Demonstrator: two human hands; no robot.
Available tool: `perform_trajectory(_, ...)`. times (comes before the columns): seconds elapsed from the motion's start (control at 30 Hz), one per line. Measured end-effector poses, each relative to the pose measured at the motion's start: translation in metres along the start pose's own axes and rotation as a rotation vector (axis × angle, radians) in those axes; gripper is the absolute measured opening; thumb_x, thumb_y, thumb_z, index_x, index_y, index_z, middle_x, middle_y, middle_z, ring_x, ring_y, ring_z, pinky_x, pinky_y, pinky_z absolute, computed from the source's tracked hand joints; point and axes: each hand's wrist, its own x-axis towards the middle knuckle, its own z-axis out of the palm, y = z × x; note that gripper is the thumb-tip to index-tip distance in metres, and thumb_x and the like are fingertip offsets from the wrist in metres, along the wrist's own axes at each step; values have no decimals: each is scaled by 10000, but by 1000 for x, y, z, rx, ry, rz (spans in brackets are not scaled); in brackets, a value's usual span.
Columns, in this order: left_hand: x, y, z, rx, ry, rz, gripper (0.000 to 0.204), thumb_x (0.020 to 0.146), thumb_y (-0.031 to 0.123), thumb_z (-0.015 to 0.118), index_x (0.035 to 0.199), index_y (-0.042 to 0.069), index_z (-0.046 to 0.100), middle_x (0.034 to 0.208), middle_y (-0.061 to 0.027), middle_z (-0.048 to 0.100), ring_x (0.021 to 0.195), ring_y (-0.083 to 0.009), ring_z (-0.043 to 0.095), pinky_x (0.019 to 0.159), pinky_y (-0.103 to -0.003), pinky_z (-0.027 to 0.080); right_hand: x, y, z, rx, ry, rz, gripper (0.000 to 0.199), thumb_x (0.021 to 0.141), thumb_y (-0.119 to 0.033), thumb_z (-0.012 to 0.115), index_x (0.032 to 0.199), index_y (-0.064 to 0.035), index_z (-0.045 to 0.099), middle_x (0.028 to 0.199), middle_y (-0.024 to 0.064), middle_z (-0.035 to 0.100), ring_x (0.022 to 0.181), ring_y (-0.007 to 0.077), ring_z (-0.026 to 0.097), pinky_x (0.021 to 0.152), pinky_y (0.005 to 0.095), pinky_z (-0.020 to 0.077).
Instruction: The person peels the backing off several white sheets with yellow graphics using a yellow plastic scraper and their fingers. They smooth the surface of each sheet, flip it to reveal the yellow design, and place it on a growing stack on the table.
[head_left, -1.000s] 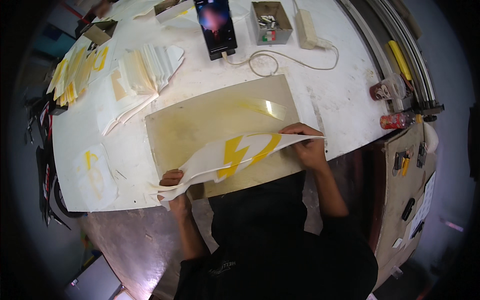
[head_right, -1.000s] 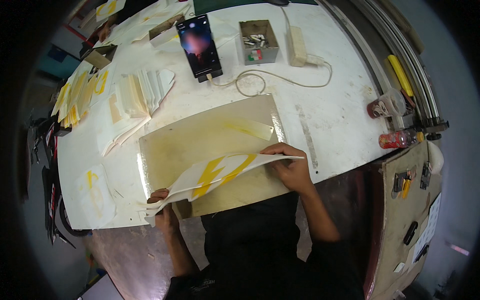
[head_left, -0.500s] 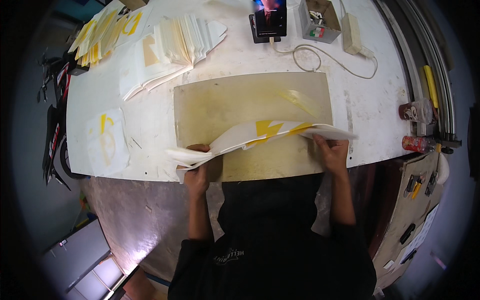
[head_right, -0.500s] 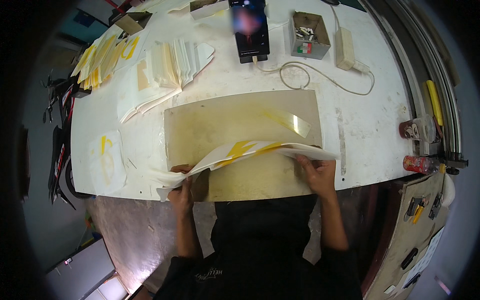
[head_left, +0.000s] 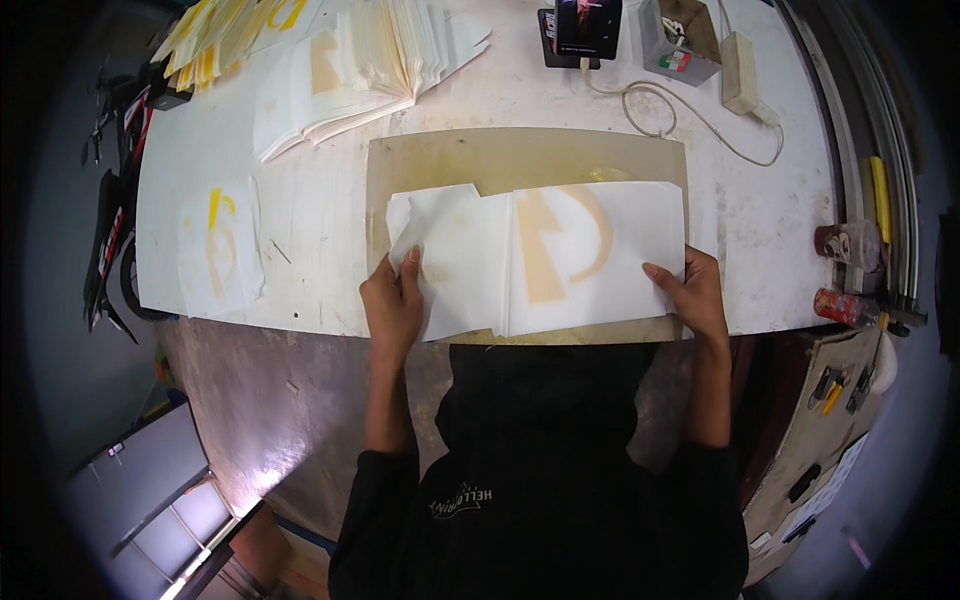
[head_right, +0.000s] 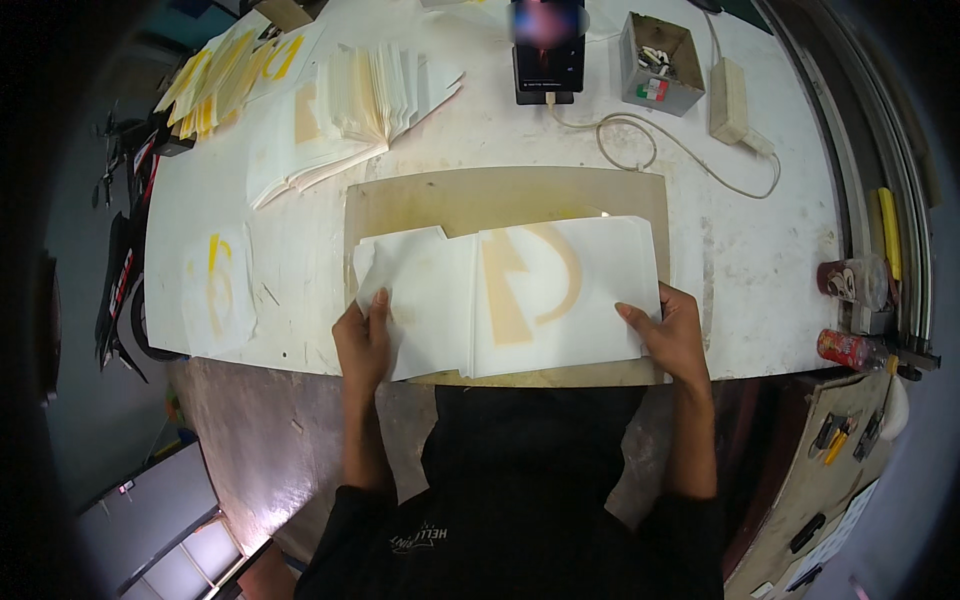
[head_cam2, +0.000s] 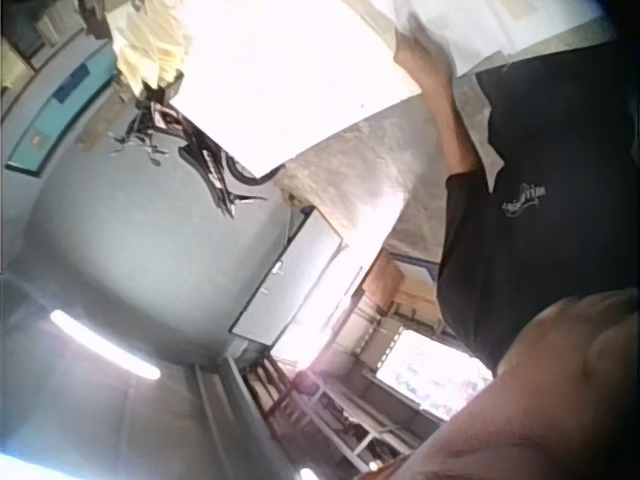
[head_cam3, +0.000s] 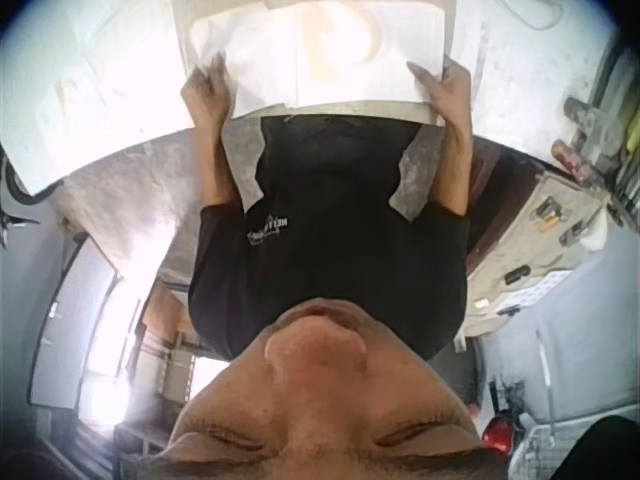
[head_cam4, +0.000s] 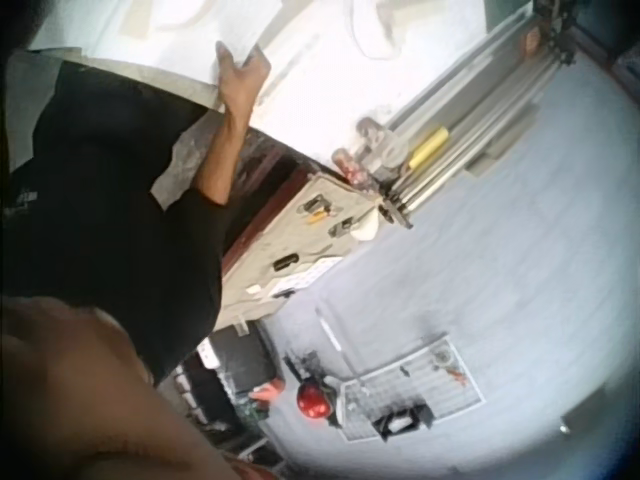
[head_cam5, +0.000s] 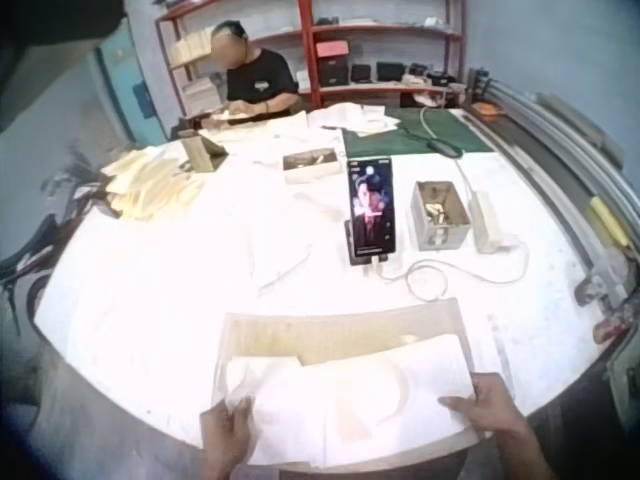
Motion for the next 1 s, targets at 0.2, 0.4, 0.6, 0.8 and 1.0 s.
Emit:
perform_trajectory(0.2, 1, 4, 1, 296, 120, 146, 219, 1035, 111, 600, 991, -83, 691, 646, -259, 595, 524, -393, 592, 543, -440, 467, -3, 5, 0, -23, 10, 13, 228, 905, -35, 751, 1109, 66, 738, 976, 96, 768, 836, 108, 668, 775, 291, 550)
perform_trajectory(0.4, 7, 0, -1, 398, 214, 92, 185, 964, 92, 675, 1100, -31, 699, 763, -213, 661, 636, -372, 641, 605, -434, 503, -2, 1, 1, -31, 9, 22, 224, 902, -32, 748, 1104, 65, 739, 964, 97, 765, 835, 116, 670, 778, 296, 550)
perform_trajectory(0.6, -1, 34, 7, 457, 365, 555, 372, 887, 79, 752, 1241, 26, 655, 1221, -168, 673, 1125, -364, 618, 924, -498, 477, -1, 0, 0, -49, 9, 12, 227, 898, -32, 749, 1100, 69, 734, 959, 101, 764, 835, 123, 672, 782, 298, 550)
perform_trajectory(0.8, -20, 39, 78, 580, -370, 763, 791, 987, 519, 601, 1567, 22, 395, 1659, -252, 286, 1558, -421, 234, 1243, -631, 131, -1, 1, -1, -22, 10, -8, 236, 889, -30, 750, 1100, 74, 725, 962, 106, 762, 839, 129, 675, 787, 301, 550)
perform_trajectory(1.0, -20, 34, 78, 579, -354, 701, 896, 965, 617, 583, 1603, 38, 339, 1648, -332, 225, 1563, -459, 184, 1236, -650, 89, 0, 1, 1, -1, 21, 3, 277, 880, -20, 752, 1139, 68, 709, 995, 112, 758, 856, 133, 675, 800, 308, 551)
